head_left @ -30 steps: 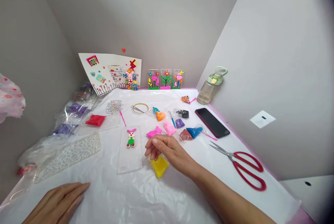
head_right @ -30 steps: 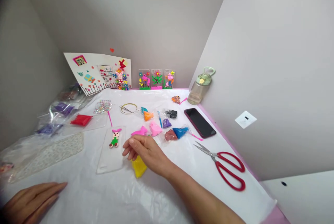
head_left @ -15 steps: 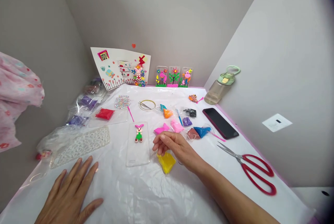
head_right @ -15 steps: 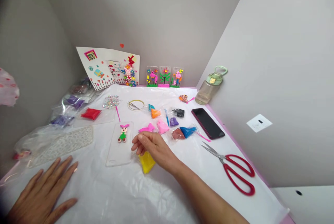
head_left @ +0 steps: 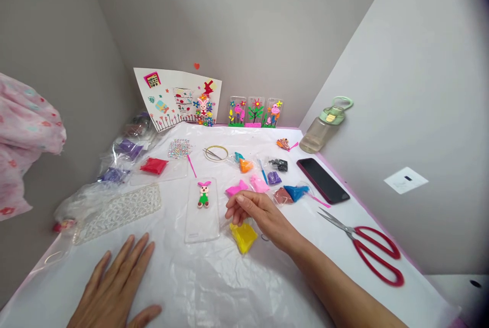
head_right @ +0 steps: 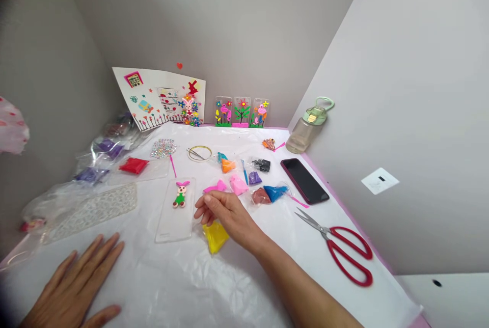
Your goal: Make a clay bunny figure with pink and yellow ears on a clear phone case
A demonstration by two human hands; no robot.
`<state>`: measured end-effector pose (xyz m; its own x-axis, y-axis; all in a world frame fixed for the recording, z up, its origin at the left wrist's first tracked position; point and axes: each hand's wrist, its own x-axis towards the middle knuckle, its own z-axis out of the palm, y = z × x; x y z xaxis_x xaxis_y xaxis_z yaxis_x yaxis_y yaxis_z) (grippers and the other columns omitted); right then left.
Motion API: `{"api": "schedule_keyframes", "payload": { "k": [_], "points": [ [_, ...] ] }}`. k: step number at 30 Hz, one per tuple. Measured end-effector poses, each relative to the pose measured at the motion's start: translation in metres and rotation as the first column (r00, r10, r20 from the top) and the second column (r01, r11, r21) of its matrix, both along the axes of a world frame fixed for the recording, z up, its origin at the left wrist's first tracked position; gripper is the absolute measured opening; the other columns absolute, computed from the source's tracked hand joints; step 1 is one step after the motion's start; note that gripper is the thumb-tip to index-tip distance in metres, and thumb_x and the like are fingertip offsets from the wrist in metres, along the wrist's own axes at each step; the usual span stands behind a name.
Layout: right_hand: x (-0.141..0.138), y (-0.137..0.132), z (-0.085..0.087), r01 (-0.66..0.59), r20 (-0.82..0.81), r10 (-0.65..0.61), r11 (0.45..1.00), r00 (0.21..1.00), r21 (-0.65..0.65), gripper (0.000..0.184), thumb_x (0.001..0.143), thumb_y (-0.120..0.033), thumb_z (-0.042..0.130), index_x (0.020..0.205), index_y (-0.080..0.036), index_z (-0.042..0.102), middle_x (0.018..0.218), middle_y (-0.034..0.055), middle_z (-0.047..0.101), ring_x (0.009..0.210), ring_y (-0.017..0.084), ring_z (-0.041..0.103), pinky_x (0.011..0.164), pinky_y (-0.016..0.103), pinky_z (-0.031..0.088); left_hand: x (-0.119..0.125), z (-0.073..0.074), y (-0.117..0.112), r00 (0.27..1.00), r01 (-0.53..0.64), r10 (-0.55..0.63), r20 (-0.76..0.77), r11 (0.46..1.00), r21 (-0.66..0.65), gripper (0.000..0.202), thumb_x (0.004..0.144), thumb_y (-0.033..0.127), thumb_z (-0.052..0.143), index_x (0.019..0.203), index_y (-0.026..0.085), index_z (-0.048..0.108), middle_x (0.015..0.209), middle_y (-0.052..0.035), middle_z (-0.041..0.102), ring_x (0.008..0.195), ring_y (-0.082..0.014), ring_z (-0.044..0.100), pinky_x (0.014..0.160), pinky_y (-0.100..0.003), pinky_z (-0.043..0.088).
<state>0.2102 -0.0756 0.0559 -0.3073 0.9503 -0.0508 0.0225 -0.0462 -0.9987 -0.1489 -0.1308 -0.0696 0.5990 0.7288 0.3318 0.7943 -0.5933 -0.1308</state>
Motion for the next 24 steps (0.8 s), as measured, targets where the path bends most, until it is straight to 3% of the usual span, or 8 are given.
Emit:
{"api": "schedule_keyframes", "payload": {
  "k": [3, 8, 12, 16, 19, 24],
  "points": [
    [0.001, 0.000, -0.001, 0.002, 0.000, -0.002, 1.000, 1.000, -0.003, 0.045, 0.097, -0.058, 0.053, 0.092, -0.016, 0.069, 0.087, 0.0071, 0.073, 0.072, 0.014, 0.063, 0.069, 0.027, 0.051, -0.001, -0.002, 0.000, 0.998, -0.048, 0.047, 0.028, 0.998, 0.031, 0.097, 0.088, 0.063, 0.054, 0.162, 0.014, 0.016, 0.163, -0.0215, 0.035, 0.149, -0.0445, 0.031, 0.120, -0.061, 0.014],
    [0.001, 0.000, -0.001, 0.000, 0.008, 0.000, 1.000, 1.000, 0.003, 0.045, 0.097, -0.057, 0.052, 0.092, -0.017, 0.069, 0.086, 0.0068, 0.073, 0.072, 0.014, 0.063, 0.070, 0.027, 0.051, -0.005, -0.008, -0.004, 0.999, 0.008, -0.007, 0.035, 0.999, -0.037, 0.101, 0.086, 0.066, 0.056, 0.162, 0.013, 0.015, 0.159, -0.0204, 0.043, 0.146, -0.0418, 0.038, 0.122, -0.056, 0.013],
    [0.000, 0.000, -0.001, -0.001, 0.009, 0.001, 1.000, 1.000, -0.007, 0.045, 0.097, -0.058, 0.053, 0.092, -0.017, 0.070, 0.086, 0.0068, 0.072, 0.072, 0.014, 0.063, 0.070, 0.027, 0.051, -0.007, -0.007, -0.002, 0.995, -0.081, 0.083, 0.054, 0.996, -0.027, 0.092, 0.089, 0.065, 0.052, 0.161, 0.016, 0.022, 0.160, -0.0198, 0.040, 0.146, -0.0441, 0.038, 0.119, -0.061, 0.019],
    [0.000, 0.001, -0.002, 0.002, -0.001, -0.002, 1.000, 1.000, -0.012, 0.045, 0.096, -0.058, 0.053, 0.092, -0.017, 0.069, 0.087, 0.0068, 0.072, 0.072, 0.014, 0.063, 0.070, 0.027, 0.051, -0.002, -0.001, -0.001, 0.996, 0.032, -0.027, 0.081, 0.998, -0.062, 0.090, 0.089, 0.062, 0.056, 0.161, 0.018, 0.024, 0.159, -0.0159, 0.045, 0.149, -0.0398, 0.034, 0.122, -0.056, 0.016],
    [0.000, 0.001, -0.002, 0.003, -0.004, -0.003, 1.000, 1.000, -0.012, 0.045, 0.096, -0.058, 0.054, 0.092, -0.016, 0.069, 0.087, 0.0071, 0.072, 0.072, 0.014, 0.063, 0.070, 0.027, 0.051, -0.001, 0.007, 0.002, 0.987, 0.050, -0.035, 0.157, 0.995, -0.091, 0.069, 0.093, 0.050, 0.057, 0.154, 0.026, 0.039, 0.154, -0.0110, 0.052, 0.150, -0.0369, 0.032, 0.123, -0.058, 0.016],
    [0.000, 0.001, -0.001, 0.009, 0.009, -0.009, 1.000, 1.000, -0.008, 0.046, 0.096, -0.059, 0.054, 0.092, -0.016, 0.070, 0.086, 0.0069, 0.072, 0.072, 0.014, 0.063, 0.070, 0.027, 0.051, -0.005, 0.023, 0.017, 0.935, -0.031, 0.105, 0.340, 0.976, -0.217, 0.033, 0.096, 0.049, 0.052, 0.120, 0.031, 0.067, 0.121, -0.0037, 0.074, 0.124, -0.0320, 0.061, 0.122, -0.060, 0.023]
  ]
}}
